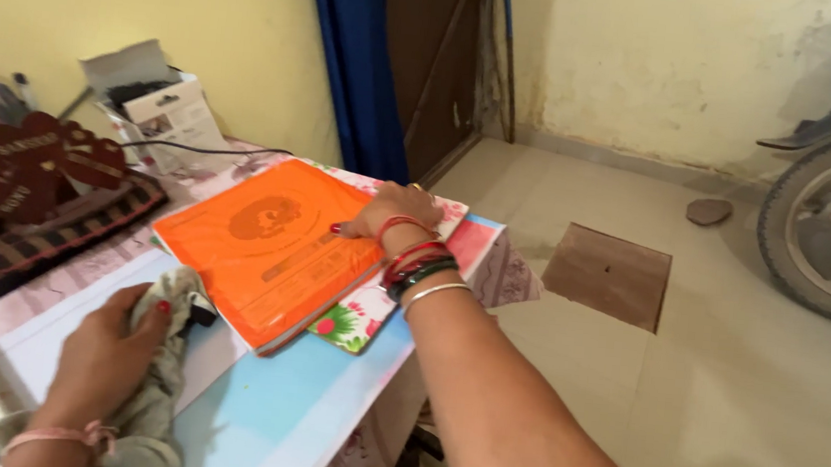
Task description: The person cleans a desk surface using a cloth. They wipe the table, move a stack of books aside, and then wipe the surface underneath. They also wipe the covers of several notebooks and a clipboard before placing them back on the desk.
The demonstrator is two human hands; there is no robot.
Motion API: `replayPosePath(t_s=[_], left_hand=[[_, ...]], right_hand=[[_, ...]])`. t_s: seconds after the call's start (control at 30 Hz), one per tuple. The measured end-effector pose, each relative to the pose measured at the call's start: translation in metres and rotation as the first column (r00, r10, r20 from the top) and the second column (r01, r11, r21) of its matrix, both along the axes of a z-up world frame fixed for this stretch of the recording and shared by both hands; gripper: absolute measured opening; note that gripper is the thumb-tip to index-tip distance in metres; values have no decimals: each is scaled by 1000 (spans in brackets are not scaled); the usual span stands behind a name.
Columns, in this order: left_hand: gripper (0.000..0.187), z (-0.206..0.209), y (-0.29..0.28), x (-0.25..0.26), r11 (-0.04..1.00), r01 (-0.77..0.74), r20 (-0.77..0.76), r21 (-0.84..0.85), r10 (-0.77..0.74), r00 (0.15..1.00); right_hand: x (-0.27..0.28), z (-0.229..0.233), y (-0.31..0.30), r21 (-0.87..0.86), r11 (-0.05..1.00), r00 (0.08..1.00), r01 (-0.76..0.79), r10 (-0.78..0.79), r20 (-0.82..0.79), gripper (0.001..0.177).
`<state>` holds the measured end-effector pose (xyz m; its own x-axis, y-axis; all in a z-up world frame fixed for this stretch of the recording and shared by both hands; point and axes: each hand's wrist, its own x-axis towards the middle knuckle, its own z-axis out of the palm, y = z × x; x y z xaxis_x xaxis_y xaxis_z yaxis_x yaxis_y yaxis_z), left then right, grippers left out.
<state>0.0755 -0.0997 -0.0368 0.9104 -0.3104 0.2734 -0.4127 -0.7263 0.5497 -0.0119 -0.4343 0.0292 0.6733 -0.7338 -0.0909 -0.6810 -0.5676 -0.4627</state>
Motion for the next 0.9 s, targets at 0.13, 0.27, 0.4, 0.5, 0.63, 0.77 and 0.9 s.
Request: replayPosePath(t_s=[0.13, 0.27, 0.4, 0.5, 0.63, 0.77, 0.9], left_hand=[[51, 2, 0, 1, 999, -34, -23, -34, 33, 999], [48, 5, -3, -1, 995, -77, -97, -58, 71, 993], [45, 12, -2, -8, 990, -102, -117, -101, 90, 989], [40, 21, -3, -16, 977, -129, -24, -169, 127, 992], [35, 37, -2, -26, 878, -76, 278, -472, 230, 933], [25, 71, 16, -33, 830, 69, 635, -554, 368, 679], [23, 117, 55, -51, 764, 153, 681, -627, 442, 584]], right_hand=[[14, -10, -17, 303, 947, 927, -108, -14, 375, 69], [37, -16, -27, 607, 743, 838, -280, -120, 533, 37], [55, -24, -32, 622, 696, 829, -359, -70, 555, 26], [60, -35, -31, 686, 526, 711, -503, -200, 674, 22], [59, -38, -25, 692, 322, 651, -646, -242, 720, 25], [59, -20, -9, 691, 119, 661, -713, -213, 719, 35], [63, -7, 23, 610, -242, 650, -755, -157, 743, 40]])
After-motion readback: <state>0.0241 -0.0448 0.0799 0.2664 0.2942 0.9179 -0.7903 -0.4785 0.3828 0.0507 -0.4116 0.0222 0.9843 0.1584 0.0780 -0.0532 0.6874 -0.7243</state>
